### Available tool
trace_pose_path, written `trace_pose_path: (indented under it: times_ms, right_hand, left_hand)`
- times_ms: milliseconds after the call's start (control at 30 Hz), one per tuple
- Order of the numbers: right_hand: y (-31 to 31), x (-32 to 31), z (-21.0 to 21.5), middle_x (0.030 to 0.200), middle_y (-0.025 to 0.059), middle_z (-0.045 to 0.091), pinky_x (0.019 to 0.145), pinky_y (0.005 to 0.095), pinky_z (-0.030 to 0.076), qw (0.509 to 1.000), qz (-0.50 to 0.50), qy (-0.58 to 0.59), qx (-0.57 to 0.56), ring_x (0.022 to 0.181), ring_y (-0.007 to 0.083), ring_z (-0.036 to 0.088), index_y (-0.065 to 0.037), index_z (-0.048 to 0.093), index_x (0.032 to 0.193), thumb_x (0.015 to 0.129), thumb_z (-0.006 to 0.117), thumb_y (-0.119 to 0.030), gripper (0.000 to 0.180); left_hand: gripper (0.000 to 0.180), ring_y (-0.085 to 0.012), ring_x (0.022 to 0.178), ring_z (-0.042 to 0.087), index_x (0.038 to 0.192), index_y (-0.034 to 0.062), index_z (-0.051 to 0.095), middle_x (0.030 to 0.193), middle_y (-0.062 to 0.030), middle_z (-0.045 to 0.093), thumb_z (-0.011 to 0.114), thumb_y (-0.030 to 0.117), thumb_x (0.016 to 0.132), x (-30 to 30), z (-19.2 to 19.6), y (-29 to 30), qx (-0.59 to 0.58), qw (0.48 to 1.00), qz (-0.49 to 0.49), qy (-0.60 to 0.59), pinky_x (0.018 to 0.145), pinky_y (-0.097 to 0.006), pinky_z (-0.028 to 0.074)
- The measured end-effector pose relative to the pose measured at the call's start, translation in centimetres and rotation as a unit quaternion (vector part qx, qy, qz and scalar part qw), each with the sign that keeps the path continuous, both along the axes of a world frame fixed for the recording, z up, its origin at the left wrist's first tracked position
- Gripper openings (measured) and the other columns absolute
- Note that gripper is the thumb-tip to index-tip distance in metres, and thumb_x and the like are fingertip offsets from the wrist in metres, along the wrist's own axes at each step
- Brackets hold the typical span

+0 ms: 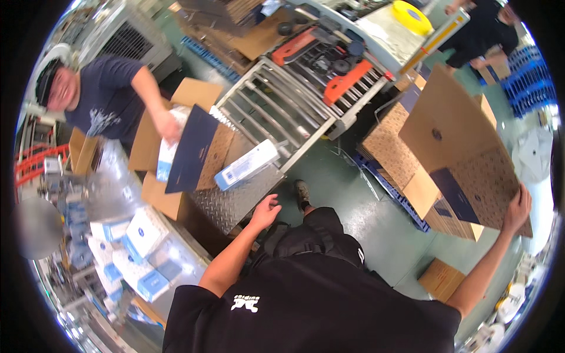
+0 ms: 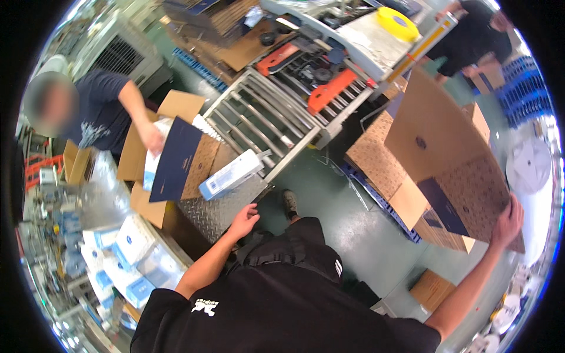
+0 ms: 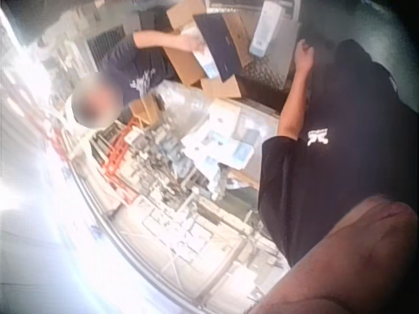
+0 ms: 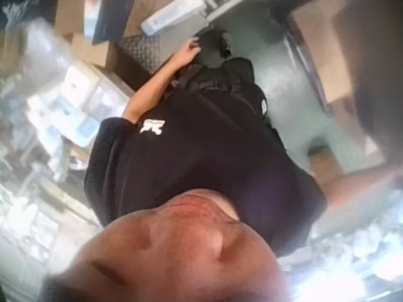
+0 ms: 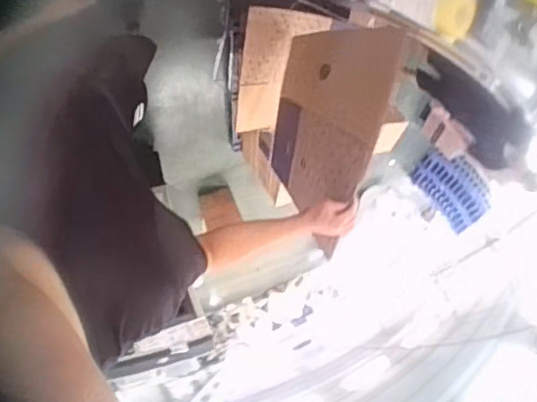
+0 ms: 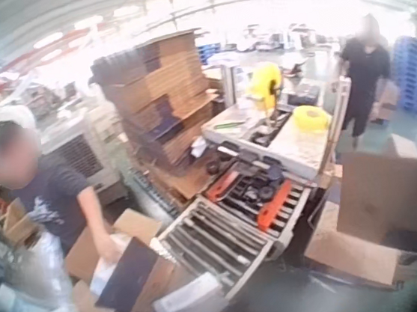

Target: The person packs wrapped packages into cardboard boxes by hand, closes the box flaps, pushes the filled boxes onto a roller conveyor, and unfolds flat cardboard sheets into new boxes.

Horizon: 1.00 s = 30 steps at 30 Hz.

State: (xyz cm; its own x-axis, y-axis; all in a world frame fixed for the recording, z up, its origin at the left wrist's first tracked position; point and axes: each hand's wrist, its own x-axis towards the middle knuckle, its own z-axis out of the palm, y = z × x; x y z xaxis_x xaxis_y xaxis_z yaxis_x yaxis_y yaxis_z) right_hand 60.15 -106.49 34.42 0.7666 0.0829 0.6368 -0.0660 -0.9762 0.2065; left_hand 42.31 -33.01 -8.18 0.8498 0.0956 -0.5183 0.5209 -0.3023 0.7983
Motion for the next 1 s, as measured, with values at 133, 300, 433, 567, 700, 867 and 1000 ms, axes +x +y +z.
trace_pose_path:
  times_ms: [133,300,433,567,700,867,1000]
  right_hand:
    - [13.7,-4.0,3.2,0.107,0.0134,0.068,0.095,0.0399,0.047,0.985,0.14,0.096,-0.018,0.103,0.0318,0.063,-0.001,0.067,0.113,0.098,0.053,-0.003,0.021]
    - [31.9,-6.5,1.0,0.089,0.014,0.065,0.079,0.0378,0.048,0.918,0.342,0.195,0.047,0.086,0.0298,0.06,0.004,0.067,0.099,0.079,0.061,0.012,0.023]
    - [39.7,-6.3,-4.4,0.086,0.0136,0.063,0.076,0.0399,0.048,0.862,0.416,0.284,0.059,0.085,0.0319,0.06,0.001,0.067,0.094,0.078,0.064,0.01,0.018]
    - [39.2,-3.1,-7.3,0.085,0.0134,0.062,0.078,0.0367,0.049,0.855,0.39,0.307,0.15,0.083,0.0303,0.06,0.001,0.067,0.094,0.081,0.062,0.012,0.018]
    - [36.1,-0.3,-5.8,0.088,0.0095,0.055,0.077,0.0284,0.043,0.859,0.318,0.331,0.225,0.085,0.0199,0.054,0.004,0.059,0.093,0.091,0.055,0.007,0.006]
    - [35.0,-0.1,-4.7,0.096,0.0076,0.058,0.091,0.0301,0.044,0.859,0.312,0.34,0.223,0.094,0.0181,0.055,0.003,0.06,0.1,0.1,0.051,-0.003,0.01]
    - [31.7,4.3,-3.6,0.102,0.0031,0.055,0.093,0.0258,0.04,0.829,0.344,0.372,0.237,0.1,0.0126,0.051,0.0,0.056,0.108,0.104,0.05,-0.008,0.012]
  left_hand:
    - [0.067,-0.027,0.115,0.061,0.145,0.0068,0.046,0.134,-0.0183,0.057,0.075,0.023,0.087,-1.4,6.0,-0.5,0.025,0.996,0.0,-0.081,0.098,-0.039,0.05]
    - [0.081,-0.029,0.125,0.055,0.151,0.0073,0.036,0.141,-0.0188,0.05,0.079,0.02,0.084,-5.7,15.0,-2.4,-0.173,0.969,0.073,-0.158,0.104,-0.039,0.047]
    - [0.065,-0.03,0.126,0.054,0.14,0.004,0.049,0.142,-0.0174,0.05,0.078,0.02,0.084,-8.5,13.7,1.4,-0.138,0.956,0.186,-0.181,0.103,-0.039,0.047]
    - [0.064,-0.0414,0.13,0.049,0.132,0.0032,0.057,0.146,-0.0203,0.047,0.08,0.026,0.077,-8.3,4.6,8.7,0.201,0.977,0.032,-0.065,0.108,-0.048,0.044]
    - [0.084,-0.0404,0.142,0.038,0.144,0.0077,0.047,0.155,-0.0222,0.037,0.084,0.027,0.071,-2.5,-3.8,14.7,0.347,0.938,0.021,-0.015,0.117,-0.051,0.033]
    - [0.088,-0.0368,0.141,0.042,0.145,0.0095,0.047,0.152,-0.0213,0.043,0.085,0.027,0.068,1.0,-12.9,16.4,0.472,0.879,-0.06,0.024,0.117,-0.051,0.032]
    - [0.083,-0.0347,0.124,0.054,0.141,0.0087,0.05,0.127,-0.0176,0.058,0.082,0.019,0.066,-3.1,-12.5,14.8,0.398,0.917,-0.014,0.0,0.105,-0.047,0.041]
